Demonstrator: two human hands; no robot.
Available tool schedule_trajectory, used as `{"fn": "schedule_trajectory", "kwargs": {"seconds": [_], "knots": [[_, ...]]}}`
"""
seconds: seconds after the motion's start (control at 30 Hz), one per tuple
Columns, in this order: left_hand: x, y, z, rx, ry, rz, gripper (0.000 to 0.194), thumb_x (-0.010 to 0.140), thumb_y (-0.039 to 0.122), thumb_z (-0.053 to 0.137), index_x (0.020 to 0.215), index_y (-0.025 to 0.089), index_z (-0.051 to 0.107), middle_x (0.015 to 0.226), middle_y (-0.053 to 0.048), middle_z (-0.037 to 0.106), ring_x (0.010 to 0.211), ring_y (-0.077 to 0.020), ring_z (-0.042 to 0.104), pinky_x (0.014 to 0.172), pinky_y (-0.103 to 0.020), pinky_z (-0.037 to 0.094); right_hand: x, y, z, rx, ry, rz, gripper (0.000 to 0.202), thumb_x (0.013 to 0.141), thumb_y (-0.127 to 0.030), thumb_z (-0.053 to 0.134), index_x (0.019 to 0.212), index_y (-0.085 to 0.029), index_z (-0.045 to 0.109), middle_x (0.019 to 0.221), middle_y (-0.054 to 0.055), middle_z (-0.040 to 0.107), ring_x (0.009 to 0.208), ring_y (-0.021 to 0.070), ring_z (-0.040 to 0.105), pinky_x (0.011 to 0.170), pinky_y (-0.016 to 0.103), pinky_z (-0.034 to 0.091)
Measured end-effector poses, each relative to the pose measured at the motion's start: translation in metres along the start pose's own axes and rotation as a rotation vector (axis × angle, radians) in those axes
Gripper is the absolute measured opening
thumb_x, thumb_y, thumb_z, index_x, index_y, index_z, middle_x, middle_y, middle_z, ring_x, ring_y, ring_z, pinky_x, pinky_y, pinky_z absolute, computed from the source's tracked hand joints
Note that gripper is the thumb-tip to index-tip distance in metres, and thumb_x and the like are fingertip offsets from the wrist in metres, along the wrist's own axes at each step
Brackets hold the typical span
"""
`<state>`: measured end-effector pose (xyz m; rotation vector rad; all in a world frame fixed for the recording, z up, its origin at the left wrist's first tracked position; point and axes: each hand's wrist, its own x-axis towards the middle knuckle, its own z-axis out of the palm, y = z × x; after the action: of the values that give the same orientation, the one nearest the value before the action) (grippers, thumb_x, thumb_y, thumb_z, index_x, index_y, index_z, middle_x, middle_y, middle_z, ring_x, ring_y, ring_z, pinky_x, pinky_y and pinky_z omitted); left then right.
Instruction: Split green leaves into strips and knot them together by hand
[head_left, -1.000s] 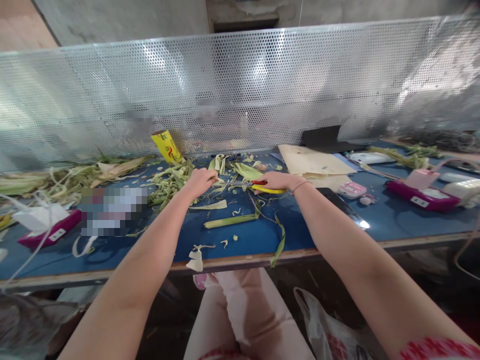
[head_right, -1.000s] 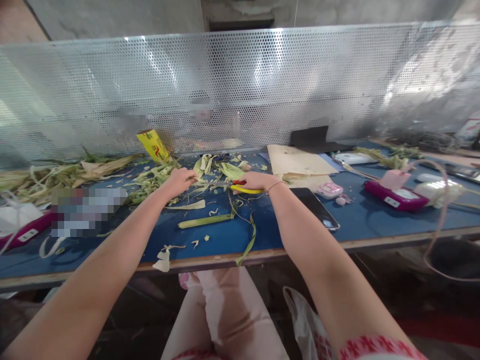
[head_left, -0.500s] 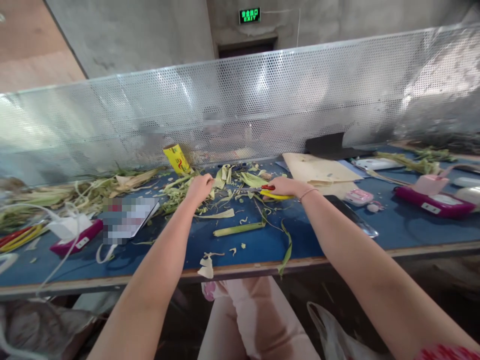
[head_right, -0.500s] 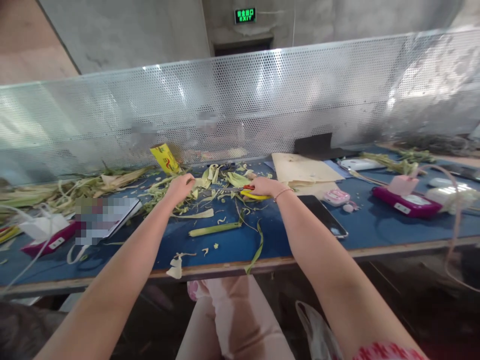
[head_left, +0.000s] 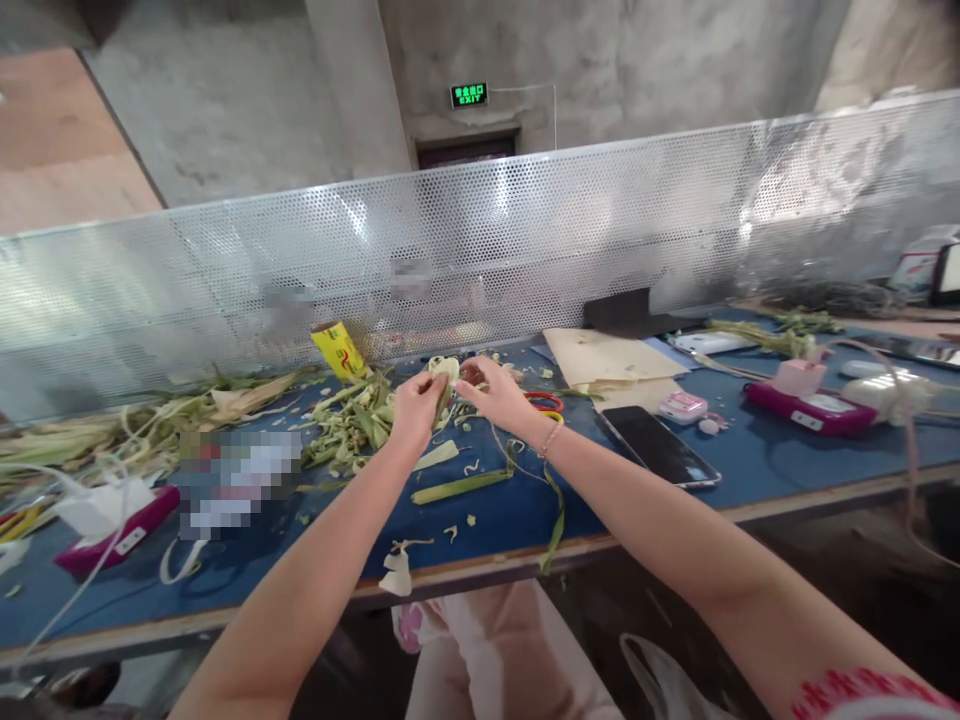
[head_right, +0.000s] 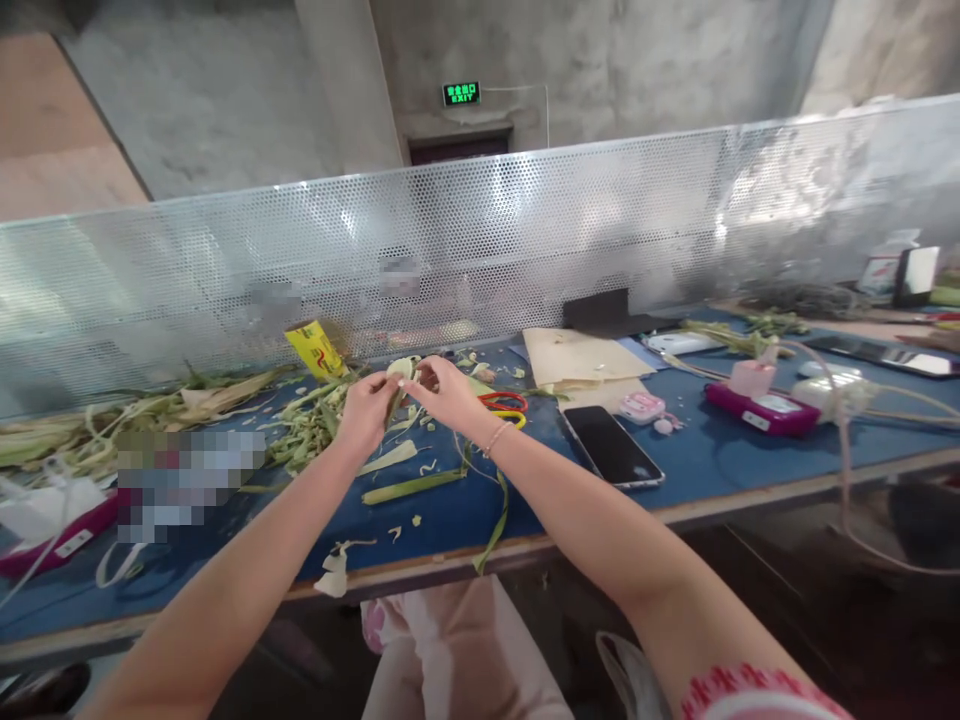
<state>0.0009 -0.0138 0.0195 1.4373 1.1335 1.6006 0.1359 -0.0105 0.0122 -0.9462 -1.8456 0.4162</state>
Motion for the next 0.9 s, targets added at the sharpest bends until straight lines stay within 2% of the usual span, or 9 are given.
{"fn": "schedule_trajectory", "kwargs": {"seconds": [0.1,0.17,0.27,0.4,0.53,0.63,0.8,0.9], "knots": [[-0.004,0.002,0.001,0.013,-0.038,0.057,0.018,0.059,0.03,0.064,0.067,0.014,0.059,0.058,0.003,0.054,0.053,-0.0076,0.048,0.054,-0.021,0.041,-0.003,-0.003,0.005,0.065,0.077,-0.01,0.022,0.079,-0.035,0.047,0.093,-0.019,0.05,0.091,0.007,0.059,0.081,0.0146,0.056,0.067,0.026,0.046],[-0.007,0.005,0.002,-0.026,-0.051,0.054,0.023,0.057,0.031,0.067,0.072,0.014,0.059,0.06,0.002,0.056,0.054,-0.007,0.049,0.053,-0.019,0.04,-0.002,0.001,0.004,0.149,0.129,-0.011,0.016,0.079,-0.032,0.045,0.086,-0.019,0.051,0.08,0.004,0.06,0.072,0.0138,0.057,0.065,0.027,0.046],[-0.011,0.011,0.004,-0.162,-0.114,-0.038,0.026,0.056,0.034,0.069,0.069,0.015,0.057,0.056,0.004,0.052,0.049,-0.0064,0.047,0.047,-0.019,0.037,0.003,0.007,0.0,0.307,0.199,0.016,0.012,0.078,-0.029,0.045,0.076,-0.019,0.052,0.065,0.0,0.056,0.06,0.0131,0.056,0.062,0.028,0.047],[-0.014,0.015,0.004,-0.237,-0.183,-0.135,0.027,0.054,0.035,0.07,0.063,0.015,0.055,0.055,0.003,0.054,0.048,-0.0085,0.049,0.047,-0.023,0.042,0.009,0.012,-0.004,0.457,0.236,0.065,0.011,0.074,-0.029,0.05,0.073,-0.019,0.054,0.067,0.001,0.058,0.06,0.0125,0.056,0.062,0.029,0.049],[-0.014,0.013,0.003,-0.191,-0.25,-0.156,0.025,0.053,0.032,0.071,0.063,0.014,0.058,0.058,0.0,0.058,0.053,-0.0114,0.055,0.052,-0.026,0.046,0.009,0.014,-0.007,0.458,0.207,0.042,0.013,0.073,-0.029,0.053,0.077,-0.018,0.057,0.071,0.002,0.06,0.062,0.0114,0.055,0.063,0.028,0.048],[-0.013,0.009,0.004,-0.152,-0.234,-0.114,0.024,0.056,0.032,0.07,0.068,0.014,0.06,0.058,0.0,0.058,0.052,-0.0107,0.054,0.049,-0.024,0.045,0.008,0.015,-0.006,0.413,0.155,-0.005,0.015,0.073,-0.031,0.053,0.079,-0.018,0.058,0.068,0.0,0.058,0.061,0.0103,0.052,0.061,0.026,0.046],[-0.01,0.005,0.003,-0.092,-0.178,-0.063,0.022,0.057,0.031,0.069,0.065,0.014,0.058,0.055,0.002,0.055,0.049,-0.0091,0.051,0.047,-0.023,0.044,0.005,0.018,-0.002,0.338,0.06,-0.016,0.018,0.071,-0.033,0.055,0.062,-0.018,0.049,0.055,-0.004,0.046,0.053,0.009,0.046,0.055,0.025,0.041],[-0.011,0.004,0.004,-0.109,-0.182,-0.095,0.023,0.057,0.034,0.068,0.061,0.014,0.057,0.054,0.001,0.055,0.049,-0.0105,0.052,0.047,-0.024,0.046,0.004,0.017,-0.002,0.325,0.051,0.01,0.022,0.071,-0.035,0.056,0.06,-0.018,0.047,0.055,-0.003,0.047,0.053,0.0092,0.046,0.055,0.025,0.042]]}}
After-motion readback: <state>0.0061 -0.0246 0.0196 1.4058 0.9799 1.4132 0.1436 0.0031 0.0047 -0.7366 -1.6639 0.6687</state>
